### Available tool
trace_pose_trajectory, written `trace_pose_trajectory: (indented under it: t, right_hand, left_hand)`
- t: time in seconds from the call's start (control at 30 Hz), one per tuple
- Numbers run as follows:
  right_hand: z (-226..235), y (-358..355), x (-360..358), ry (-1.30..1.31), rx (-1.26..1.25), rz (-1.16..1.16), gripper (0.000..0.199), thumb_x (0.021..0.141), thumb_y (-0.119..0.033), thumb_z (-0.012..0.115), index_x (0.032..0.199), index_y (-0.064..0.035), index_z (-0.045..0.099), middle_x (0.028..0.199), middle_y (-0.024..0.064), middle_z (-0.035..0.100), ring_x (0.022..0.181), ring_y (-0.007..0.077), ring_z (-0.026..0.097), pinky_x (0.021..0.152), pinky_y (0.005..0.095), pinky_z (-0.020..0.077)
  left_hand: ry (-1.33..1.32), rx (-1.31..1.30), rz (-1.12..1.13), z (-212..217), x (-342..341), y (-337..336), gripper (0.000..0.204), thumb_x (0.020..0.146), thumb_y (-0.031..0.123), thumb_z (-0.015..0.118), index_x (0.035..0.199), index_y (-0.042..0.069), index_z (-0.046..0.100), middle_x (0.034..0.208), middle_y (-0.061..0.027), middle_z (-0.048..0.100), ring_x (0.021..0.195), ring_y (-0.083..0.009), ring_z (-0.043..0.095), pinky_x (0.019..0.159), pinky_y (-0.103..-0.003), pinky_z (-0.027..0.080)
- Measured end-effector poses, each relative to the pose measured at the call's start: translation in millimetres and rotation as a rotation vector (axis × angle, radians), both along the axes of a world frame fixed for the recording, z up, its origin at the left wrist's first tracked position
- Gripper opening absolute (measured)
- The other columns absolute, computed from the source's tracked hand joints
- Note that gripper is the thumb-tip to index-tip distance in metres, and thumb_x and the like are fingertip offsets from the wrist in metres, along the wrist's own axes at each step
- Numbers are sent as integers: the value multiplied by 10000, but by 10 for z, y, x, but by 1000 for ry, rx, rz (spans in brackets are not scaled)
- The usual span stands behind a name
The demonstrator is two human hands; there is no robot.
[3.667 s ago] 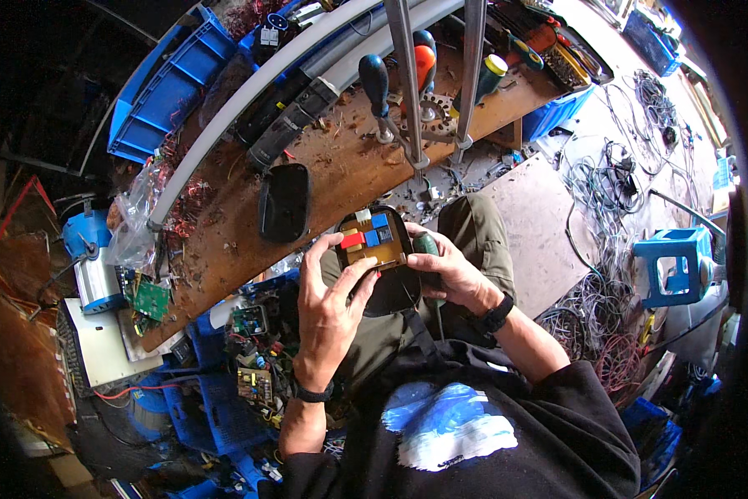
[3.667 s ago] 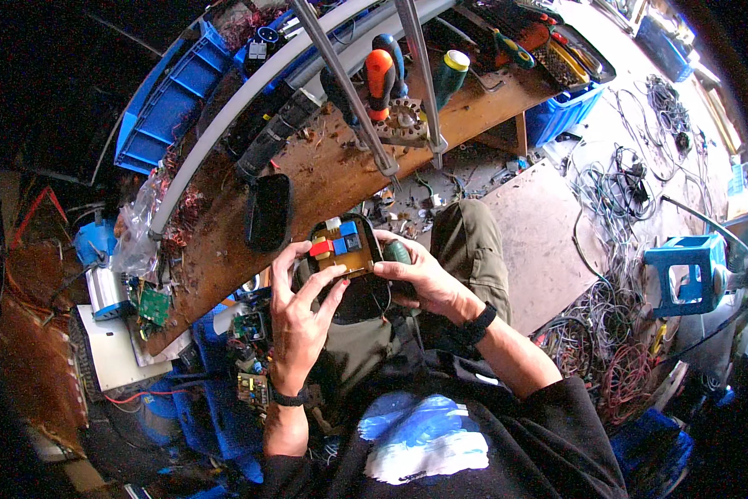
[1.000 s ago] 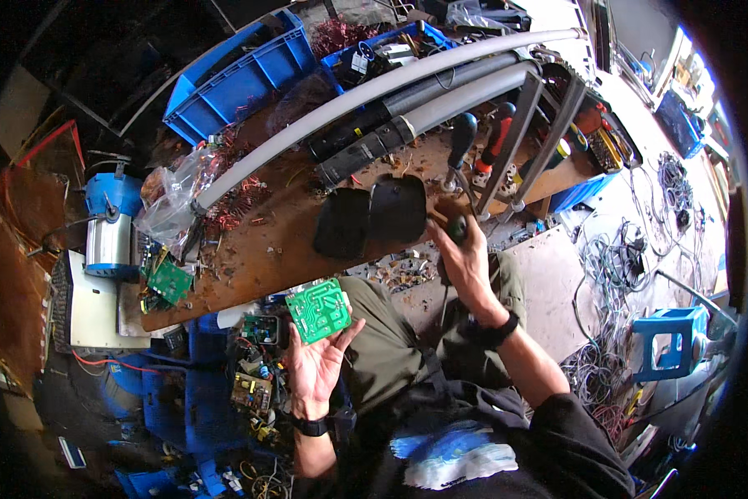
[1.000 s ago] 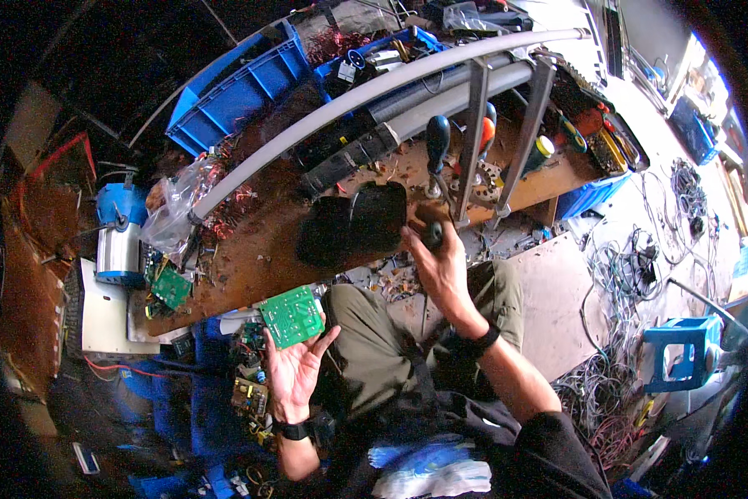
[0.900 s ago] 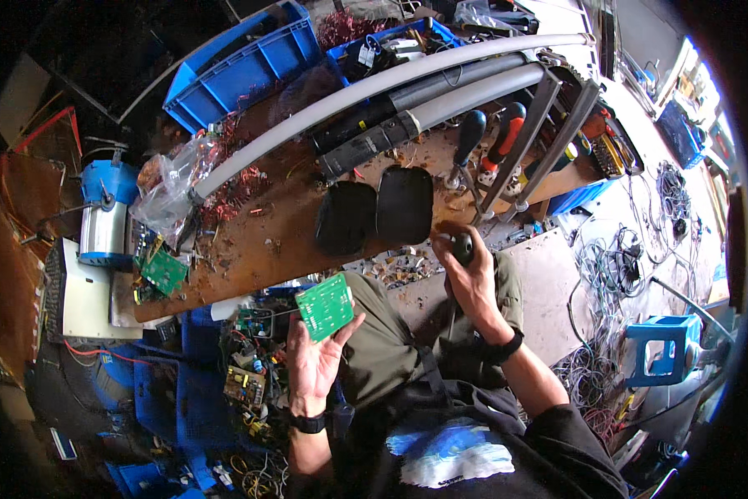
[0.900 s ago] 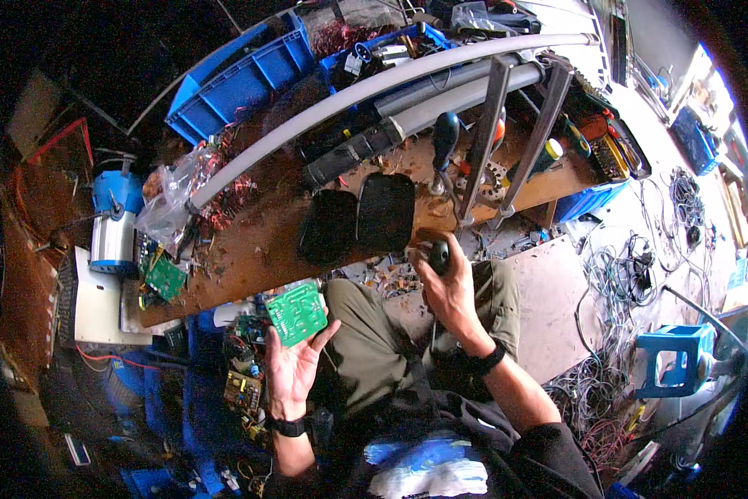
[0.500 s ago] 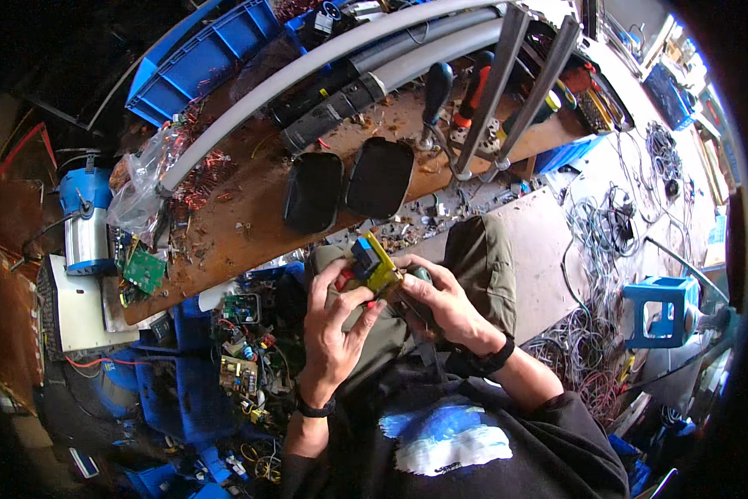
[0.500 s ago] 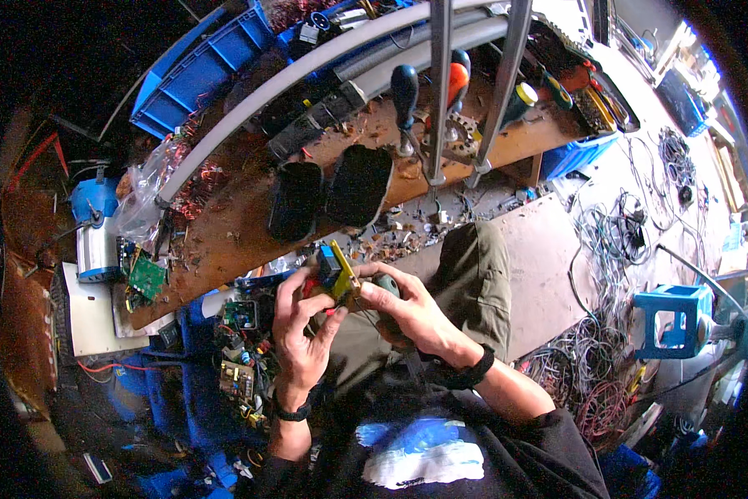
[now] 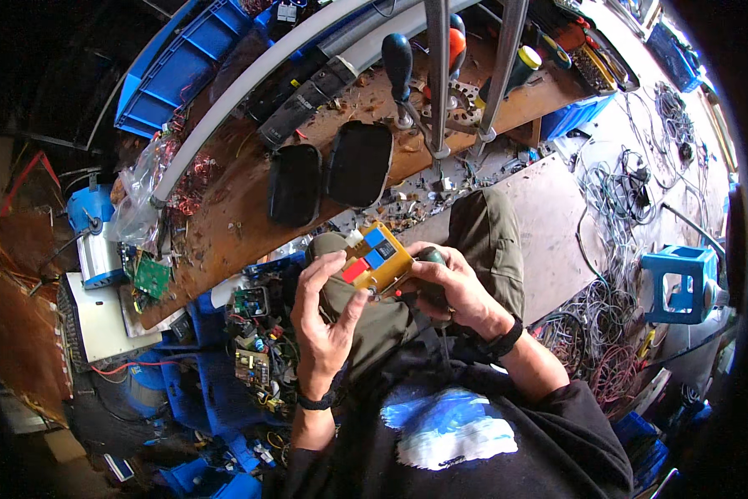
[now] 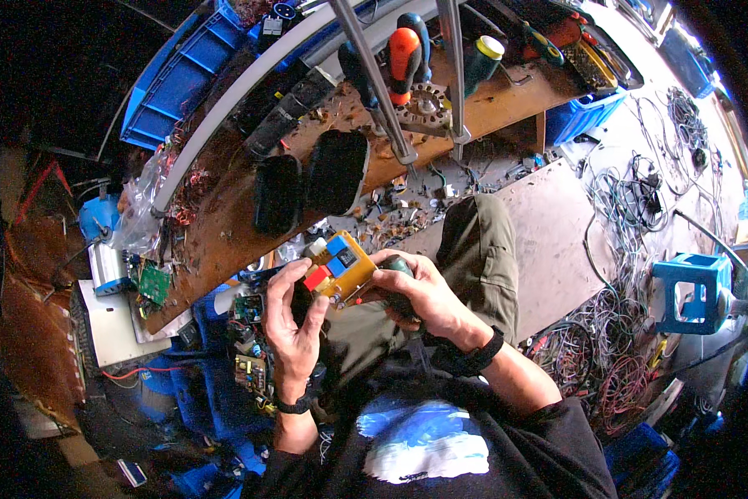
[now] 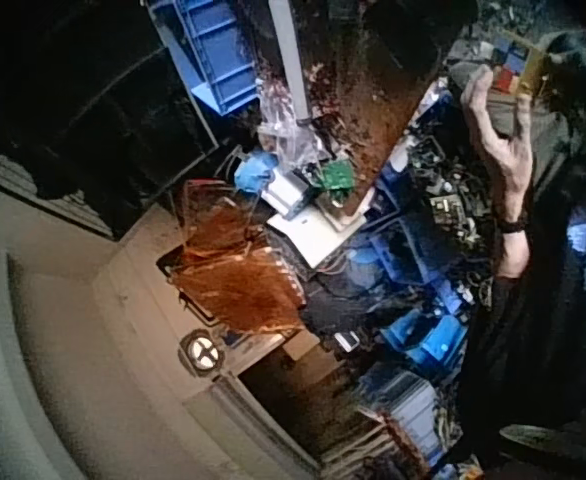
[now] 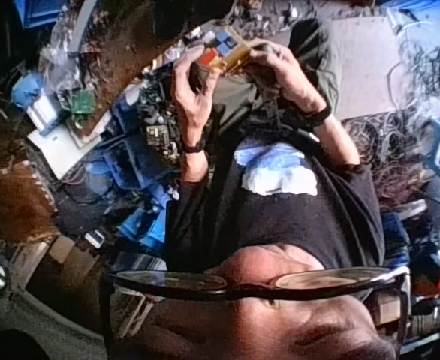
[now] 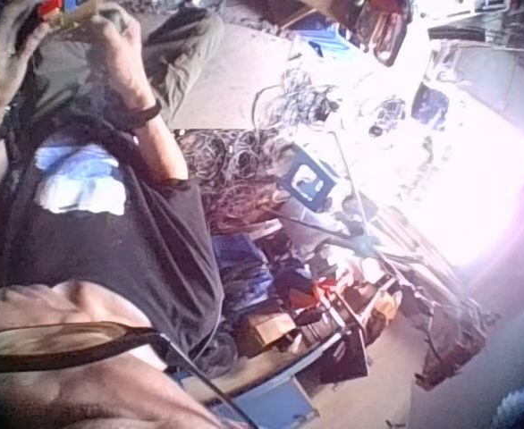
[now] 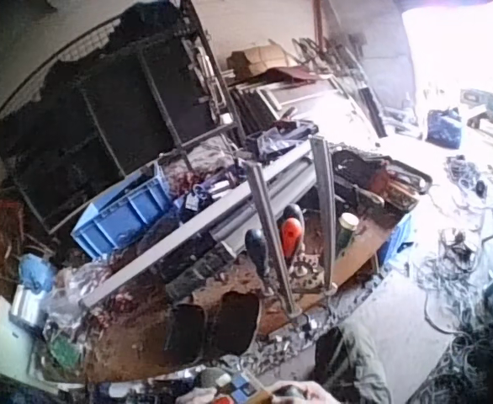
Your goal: The person uses a screwdriver to pry open a black plastic enclosure, removes a circuit board, and sets the casing halves aside. They then pick up a long metal bar and attempt to unscrew a component at its end.
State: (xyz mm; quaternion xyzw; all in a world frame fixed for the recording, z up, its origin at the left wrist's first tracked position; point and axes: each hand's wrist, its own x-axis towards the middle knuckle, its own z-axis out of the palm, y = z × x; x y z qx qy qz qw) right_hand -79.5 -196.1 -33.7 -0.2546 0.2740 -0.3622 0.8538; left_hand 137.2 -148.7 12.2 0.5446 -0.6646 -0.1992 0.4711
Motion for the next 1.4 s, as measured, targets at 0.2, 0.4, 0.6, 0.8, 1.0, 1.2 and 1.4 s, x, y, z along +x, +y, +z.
trace_pose_trajectory:
  t: [0.2, 0.4, 0.6, 0.8, 1.0, 1.2, 1.4]
  right_hand:
    - [-130, -32, -95, -70, 69, 54, 284, 1052, -258, 612, 1256, -64, 651, 1017, 147, 789, 547, 73, 623, 381, 209, 365]
    - [-149, -56, -131, -151, 138, 83, 300, 1056, -247, 583, 1274, -47, 634, 1000, 181, 783, 551, 92, 642, 372, 199, 359]
    - [-161, -73, -121, -112, 138, 94, 269, 1069, -253, 573, 1243, -56, 629, 1011, 186, 778, 599, 95, 669, 377, 203, 357]
    - [-261, -84, -30, -56, 109, 58, 193, 1050, -248, 653, 1172, -99, 637, 938, 115, 762, 535, 57, 554, 386, 208, 347]
    - [-288, -88, -23, -67, 54, 50, 178, 1035, -232, 695, 1141, -94, 655, 909, 76, 746, 523, 47, 516, 392, 210, 344]
    - [-271, -91, -25, -51, 27, 33, 176, 1033, -219, 712, 1135, -85, 659, 820, 19, 684, 509, 46, 492, 394, 217, 345]
    - [-249, -85, -49, -31, -56, 24, 189, 1034, -219, 721, 1148, -81, 662, 794, -5, 654, 499, 50, 481, 404, 224, 350]
  left_hand:
    - [-21, 109, 40, 13, -43, 35, 393, 922, 50, 798, 1294, 15, 674, 1268, -141, 725, 1207, -311, 680, 1104, -461, 509]
    - [-73, 101, 46, 57, -80, -7, 362, 918, 30, 795, 1268, 18, 702, 1237, -136, 747, 1170, -319, 705, 1125, -490, 508]
    - [-142, 69, 62, 85, -103, 0, 347, 913, 31, 797, 1252, 26, 723, 1210, -125, 756, 1140, -316, 717, 1131, -514, 504]
    - [-229, 1, 43, 93, -84, 3, 345, 916, 13, 783, 1256, 37, 732, 1205, -113, 752, 1134, -304, 719, 1132, -533, 503]
    - [-236, -66, -1, 31, -31, 14, 359, 912, 8, 781, 1266, 55, 736, 1204, -107, 751, 1131, -295, 720, 1142, -557, 494]
    - [-283, -119, -53, -7, -3, 45, 340, 915, 29, 781, 1250, 66, 743, 1208, -90, 739, 1120, -292, 714, 1144, -607, 484]
    - [-264, -128, -68, -67, 58, 58, 362, 902, 43, 802, 1255, 78, 730, 1222, -86, 735, 1140, -311, 704, 1157, -630, 460]
